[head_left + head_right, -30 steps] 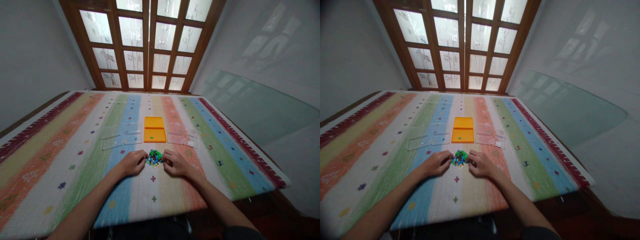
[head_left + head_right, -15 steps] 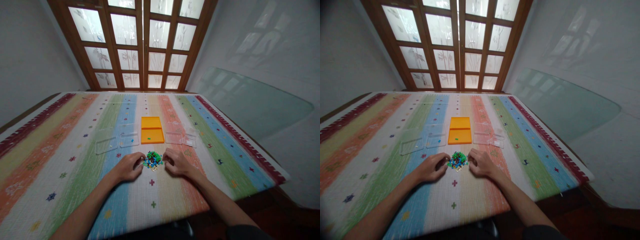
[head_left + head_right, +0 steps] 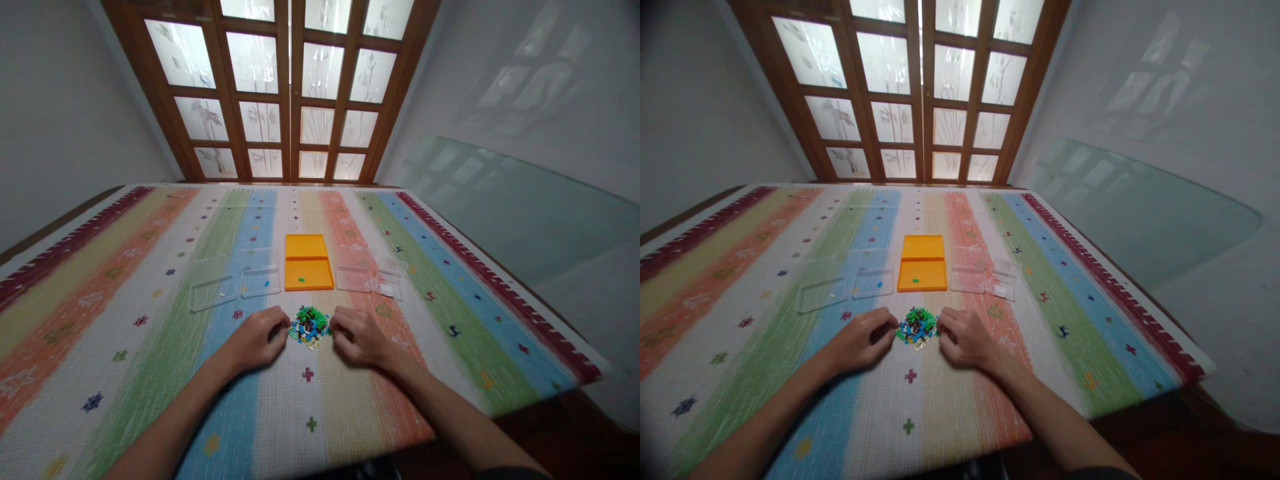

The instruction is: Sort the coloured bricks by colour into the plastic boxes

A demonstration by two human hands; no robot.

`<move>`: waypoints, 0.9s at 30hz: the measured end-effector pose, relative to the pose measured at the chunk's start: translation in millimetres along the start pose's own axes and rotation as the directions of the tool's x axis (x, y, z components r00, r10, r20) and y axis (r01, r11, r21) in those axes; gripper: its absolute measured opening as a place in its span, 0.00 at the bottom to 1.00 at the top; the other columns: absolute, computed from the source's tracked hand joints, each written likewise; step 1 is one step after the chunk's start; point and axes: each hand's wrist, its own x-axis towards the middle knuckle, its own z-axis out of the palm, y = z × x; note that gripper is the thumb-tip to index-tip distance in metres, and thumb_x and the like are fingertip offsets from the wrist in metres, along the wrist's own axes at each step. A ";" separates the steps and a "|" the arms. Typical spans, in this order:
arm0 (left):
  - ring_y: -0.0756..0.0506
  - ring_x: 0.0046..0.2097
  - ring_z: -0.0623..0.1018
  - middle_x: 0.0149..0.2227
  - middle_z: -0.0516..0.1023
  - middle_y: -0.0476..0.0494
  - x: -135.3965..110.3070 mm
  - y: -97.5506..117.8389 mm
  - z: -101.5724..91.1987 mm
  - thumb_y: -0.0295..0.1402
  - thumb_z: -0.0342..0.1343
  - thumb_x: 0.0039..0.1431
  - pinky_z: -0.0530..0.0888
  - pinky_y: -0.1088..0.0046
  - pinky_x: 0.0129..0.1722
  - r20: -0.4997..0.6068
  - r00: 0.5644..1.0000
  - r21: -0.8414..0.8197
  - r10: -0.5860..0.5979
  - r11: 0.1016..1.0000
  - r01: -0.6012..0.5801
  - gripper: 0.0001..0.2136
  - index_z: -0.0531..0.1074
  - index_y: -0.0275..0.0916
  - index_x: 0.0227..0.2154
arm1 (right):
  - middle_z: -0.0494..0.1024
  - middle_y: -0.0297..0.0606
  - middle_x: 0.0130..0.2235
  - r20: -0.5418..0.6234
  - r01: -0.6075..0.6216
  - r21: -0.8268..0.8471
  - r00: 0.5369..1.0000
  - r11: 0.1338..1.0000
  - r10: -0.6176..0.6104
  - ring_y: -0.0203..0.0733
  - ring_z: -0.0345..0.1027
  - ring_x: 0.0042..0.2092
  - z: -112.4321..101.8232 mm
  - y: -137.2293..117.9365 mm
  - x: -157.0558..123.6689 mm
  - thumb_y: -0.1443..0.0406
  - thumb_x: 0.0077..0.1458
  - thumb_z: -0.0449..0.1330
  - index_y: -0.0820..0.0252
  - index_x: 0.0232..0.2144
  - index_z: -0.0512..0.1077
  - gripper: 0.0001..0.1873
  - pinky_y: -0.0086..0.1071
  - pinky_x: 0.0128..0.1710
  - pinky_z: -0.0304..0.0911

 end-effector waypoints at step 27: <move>0.48 0.29 0.71 0.28 0.73 0.48 -1.7 -4.6 2.7 0.28 0.49 0.61 0.65 0.73 0.30 -0.010 1.000 -0.021 -0.015 1.000 0.015 0.06 0.71 0.38 0.32 | 0.74 0.35 0.25 -0.076 -0.195 -0.055 0.979 0.979 0.191 0.36 0.64 0.25 5.1 -6.2 -2.1 0.71 0.53 0.53 0.59 0.30 0.69 0.05 0.29 0.28 0.55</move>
